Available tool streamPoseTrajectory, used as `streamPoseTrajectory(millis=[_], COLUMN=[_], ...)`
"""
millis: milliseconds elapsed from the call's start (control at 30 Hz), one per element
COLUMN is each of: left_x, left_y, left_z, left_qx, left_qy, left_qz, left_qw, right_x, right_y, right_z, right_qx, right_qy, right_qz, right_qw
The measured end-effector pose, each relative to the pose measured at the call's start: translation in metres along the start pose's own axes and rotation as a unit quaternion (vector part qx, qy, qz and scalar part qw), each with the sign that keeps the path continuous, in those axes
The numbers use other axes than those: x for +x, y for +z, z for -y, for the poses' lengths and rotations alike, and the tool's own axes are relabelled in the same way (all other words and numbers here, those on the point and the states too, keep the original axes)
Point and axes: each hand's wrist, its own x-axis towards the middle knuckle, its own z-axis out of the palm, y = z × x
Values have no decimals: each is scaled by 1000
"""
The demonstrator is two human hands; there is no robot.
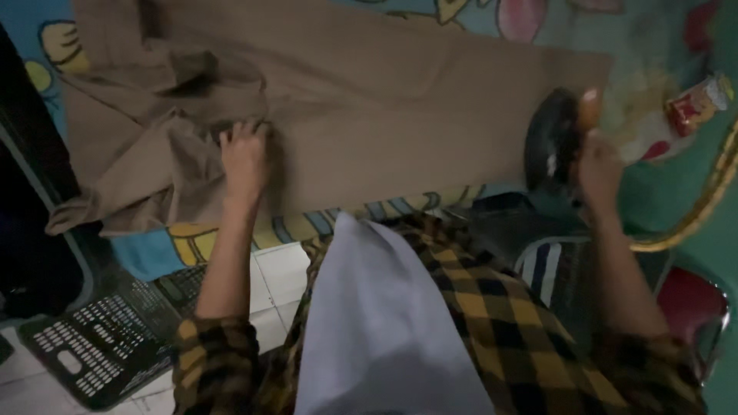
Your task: The person irons a pair of beige trousers on a cartoon-patterned ironing board. They repeatedly smooth the fabric, use a steam iron to press the legs and waist, and fold the trousers into a compact stack.
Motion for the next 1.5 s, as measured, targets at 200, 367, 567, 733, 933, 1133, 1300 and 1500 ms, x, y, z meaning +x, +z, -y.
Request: streamPoseTrajectory(millis=[200, 367, 567, 733, 933, 1133, 1300, 1500], left_x=[46, 82, 87, 103, 110, 133, 193, 278], left_y=[21, 23, 12, -15, -35, 3, 75, 137], left_z=[20, 54, 78, 66, 19, -26, -20, 40], left_qx=[145, 107, 5, -68, -136, -143, 2, 97], left_qy=[60, 23, 56, 27, 26, 64, 85, 32], left_qz=[-157, -19, -75, -98, -88, -44, -105, 11], left_qw=[975, 994, 996, 992, 987, 987, 991, 995], right_x=[-52, -57, -39, -30, 58, 160, 119, 93], right_y=[54, 121, 150, 140, 106, 72, 73, 101], right_z=[126, 264, 348, 310, 194, 164, 184, 230], right_qx=[-76, -59, -62, -79, -157, -65, -1, 27], right_qy=[-140, -449, -386, -346, -206, -21, -46, -128], right_qz=[296, 177, 214, 353, 203, 33, -1, 49], right_qw=[942, 874, 895, 866, 944, 997, 999, 990])
